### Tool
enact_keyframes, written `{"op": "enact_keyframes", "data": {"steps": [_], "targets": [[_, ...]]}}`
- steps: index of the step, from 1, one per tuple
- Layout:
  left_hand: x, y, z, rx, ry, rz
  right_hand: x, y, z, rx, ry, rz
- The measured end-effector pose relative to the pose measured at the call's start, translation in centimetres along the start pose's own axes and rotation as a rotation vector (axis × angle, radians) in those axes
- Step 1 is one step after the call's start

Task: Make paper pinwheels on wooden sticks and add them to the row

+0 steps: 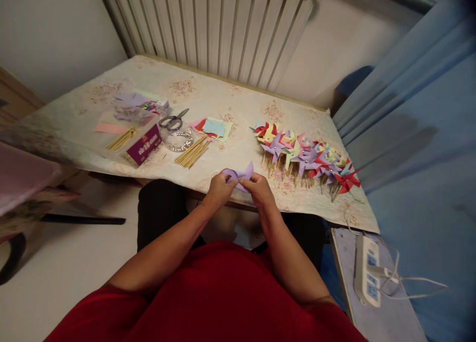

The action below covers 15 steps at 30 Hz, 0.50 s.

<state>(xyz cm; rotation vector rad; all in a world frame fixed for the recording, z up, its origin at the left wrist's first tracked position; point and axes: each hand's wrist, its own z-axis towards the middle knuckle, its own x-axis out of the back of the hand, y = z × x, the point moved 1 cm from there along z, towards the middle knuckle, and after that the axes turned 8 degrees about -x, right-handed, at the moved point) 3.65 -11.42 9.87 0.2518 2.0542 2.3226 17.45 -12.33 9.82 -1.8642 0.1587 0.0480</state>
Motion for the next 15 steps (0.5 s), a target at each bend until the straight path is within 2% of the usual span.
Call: {"op": "enact_keyframes", "data": {"steps": [7, 15], "targets": [[-0.13, -0.31, 0.04, 0.156, -0.082, -0.281, 0.3, -0.17, -0.21, -0.01, -0.008, 0.008], [-0.21, -0.15, -0.1, 0.172, -0.064, -0.288, 0.64, 0.63, 0.06, 0.053, -0.048, -0.094]]}}
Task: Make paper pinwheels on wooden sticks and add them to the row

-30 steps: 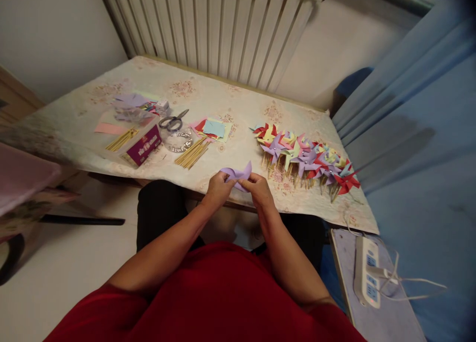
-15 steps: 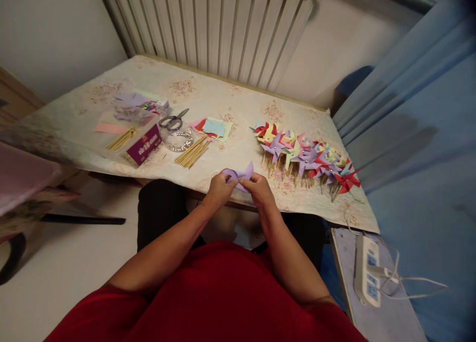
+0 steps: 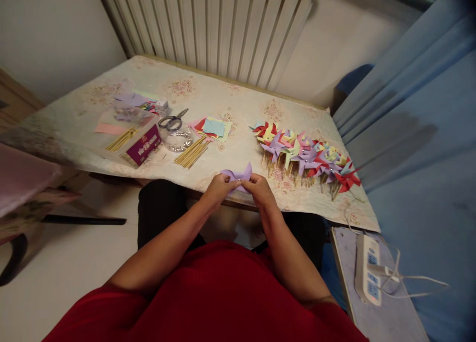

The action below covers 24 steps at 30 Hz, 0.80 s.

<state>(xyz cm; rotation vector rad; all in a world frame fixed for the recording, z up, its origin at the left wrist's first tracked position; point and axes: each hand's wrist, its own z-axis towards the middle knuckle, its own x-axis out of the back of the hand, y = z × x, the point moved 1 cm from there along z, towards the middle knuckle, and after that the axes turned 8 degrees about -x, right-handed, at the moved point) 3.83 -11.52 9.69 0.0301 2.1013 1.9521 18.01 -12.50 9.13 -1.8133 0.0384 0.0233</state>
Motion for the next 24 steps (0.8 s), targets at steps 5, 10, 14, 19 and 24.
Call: {"op": "enact_keyframes", "data": {"steps": [5, 10, 14, 19, 24], "targets": [[0.3, -1.0, 0.4, 0.024, 0.021, -0.041, 0.1, -0.2, -0.4, -0.016, -0.06, 0.073], [0.9, -1.9, 0.7, 0.029, 0.034, -0.143, 1.3, 0.8, 0.2, -0.05, 0.053, 0.104], [1.7, -2.4, 1.1, 0.05, 0.143, -0.241, 3.5, 2.8, 1.7, -0.04, 0.314, -0.058], [2.4, -2.6, 1.7, 0.065, 0.182, -0.323, 4.9, 5.5, 3.3, 0.124, 0.45, -0.573], [3.0, -2.2, 2.5, 0.098, 0.18, -0.342, 4.0, 7.7, 3.9, 0.404, 0.441, -1.019]]}}
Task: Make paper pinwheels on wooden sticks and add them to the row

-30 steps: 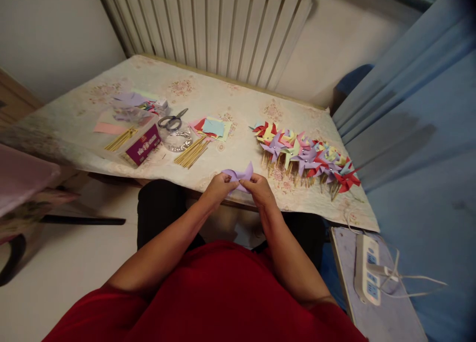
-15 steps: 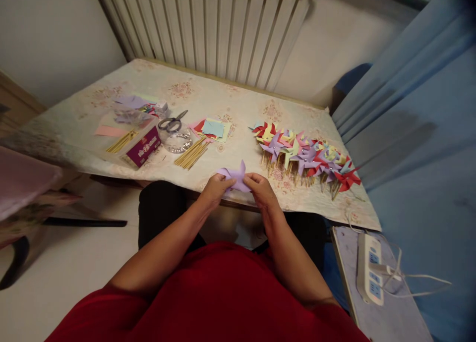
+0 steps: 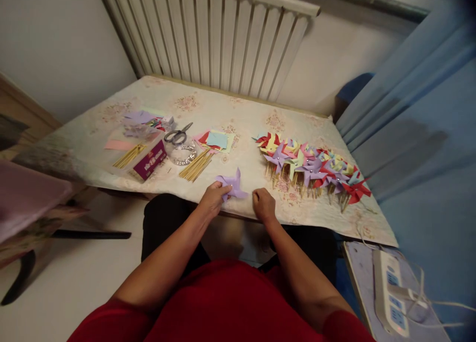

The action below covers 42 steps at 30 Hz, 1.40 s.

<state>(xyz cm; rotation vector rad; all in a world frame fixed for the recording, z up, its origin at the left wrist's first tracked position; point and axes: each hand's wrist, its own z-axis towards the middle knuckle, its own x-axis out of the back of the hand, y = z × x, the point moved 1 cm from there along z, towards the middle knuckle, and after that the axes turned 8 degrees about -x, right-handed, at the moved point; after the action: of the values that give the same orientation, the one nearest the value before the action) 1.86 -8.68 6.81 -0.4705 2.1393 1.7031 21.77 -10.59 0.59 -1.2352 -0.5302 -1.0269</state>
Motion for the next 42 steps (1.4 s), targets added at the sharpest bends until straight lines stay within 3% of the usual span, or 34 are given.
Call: {"op": "enact_keyframes", "data": {"steps": [9, 20, 28, 42], "targets": [[-0.3, 0.5, 2.2, 0.071, -0.076, -0.083, -1.2, -0.7, 0.0, 0.055, 0.063, -0.267], [-0.4, -0.3, 6.7, 0.132, -0.198, -0.18, -1.4, -0.9, -0.3, 0.054, 0.052, -0.333], [0.7, -0.8, 9.7, 0.173, -0.245, -0.196, -1.5, -1.0, -0.3, 0.06, 0.037, -0.348], [1.4, -1.0, 11.0, 0.139, -0.284, -0.201, -1.6, -0.8, -0.3, 0.06, 0.039, -0.371]]}}
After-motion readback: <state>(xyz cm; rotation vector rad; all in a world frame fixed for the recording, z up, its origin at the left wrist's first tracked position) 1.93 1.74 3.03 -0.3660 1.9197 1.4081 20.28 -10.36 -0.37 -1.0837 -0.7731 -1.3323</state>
